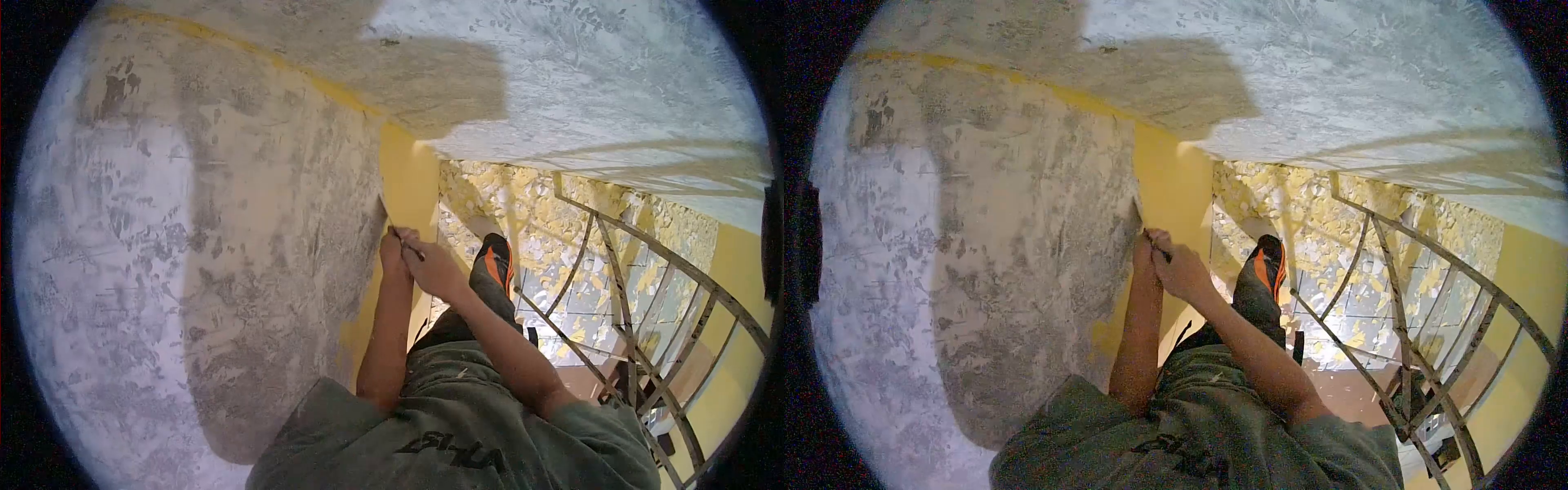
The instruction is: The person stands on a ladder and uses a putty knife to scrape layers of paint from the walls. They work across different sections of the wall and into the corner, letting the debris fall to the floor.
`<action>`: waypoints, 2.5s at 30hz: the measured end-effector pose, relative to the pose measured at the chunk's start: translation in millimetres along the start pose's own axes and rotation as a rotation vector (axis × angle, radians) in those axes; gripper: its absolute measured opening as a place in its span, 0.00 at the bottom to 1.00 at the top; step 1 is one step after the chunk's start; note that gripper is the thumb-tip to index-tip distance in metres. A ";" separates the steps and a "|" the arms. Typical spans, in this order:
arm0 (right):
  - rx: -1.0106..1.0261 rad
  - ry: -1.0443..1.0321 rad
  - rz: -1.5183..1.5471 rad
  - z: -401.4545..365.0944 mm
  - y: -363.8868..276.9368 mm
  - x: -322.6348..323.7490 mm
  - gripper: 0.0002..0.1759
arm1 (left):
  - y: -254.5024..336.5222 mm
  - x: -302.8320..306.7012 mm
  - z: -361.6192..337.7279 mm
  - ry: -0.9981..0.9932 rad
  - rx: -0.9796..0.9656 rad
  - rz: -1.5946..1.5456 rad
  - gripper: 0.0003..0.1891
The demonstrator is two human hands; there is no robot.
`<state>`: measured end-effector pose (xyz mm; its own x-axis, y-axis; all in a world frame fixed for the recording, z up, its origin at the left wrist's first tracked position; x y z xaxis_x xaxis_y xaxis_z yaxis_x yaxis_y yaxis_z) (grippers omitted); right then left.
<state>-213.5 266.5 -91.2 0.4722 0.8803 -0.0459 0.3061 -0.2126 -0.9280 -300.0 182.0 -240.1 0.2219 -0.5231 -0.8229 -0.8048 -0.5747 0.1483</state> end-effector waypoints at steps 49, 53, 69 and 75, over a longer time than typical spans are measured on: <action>0.139 0.122 -0.208 27.5 -147.1 28.4 0.18 | 7.6 -252.4 -23.4 0.144 -0.186 0.769 0.14; 0.367 0.188 -0.103 12.7 -150.6 25.4 0.19 | 4.7 -240.9 -24.9 0.069 -0.083 0.455 0.14; 0.260 -0.029 -0.169 14.2 -155.1 53.7 0.22 | -6.0 -236.0 -21.4 0.269 -0.207 0.822 0.19; -0.066 -0.421 -0.278 -21.3 -100.8 86.9 0.26 | -52.5 -130.3 -97.7 0.201 0.105 0.612 0.30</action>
<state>-185.6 355.4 6.2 -0.0047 0.9991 0.0415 0.4305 0.0394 -0.9017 -232.9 218.9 -87.1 -0.2035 -0.8495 -0.4867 -0.8657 -0.0761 0.4948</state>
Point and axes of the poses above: each hand's wrist, its own z-axis towards the middle knuckle, its own x-axis out of the back of the hand, y = z × x, the point moved 5 cm from there along z, towards the middle knuckle, and after that the axes turned 12 degrees about z, right-handed, at the moved point
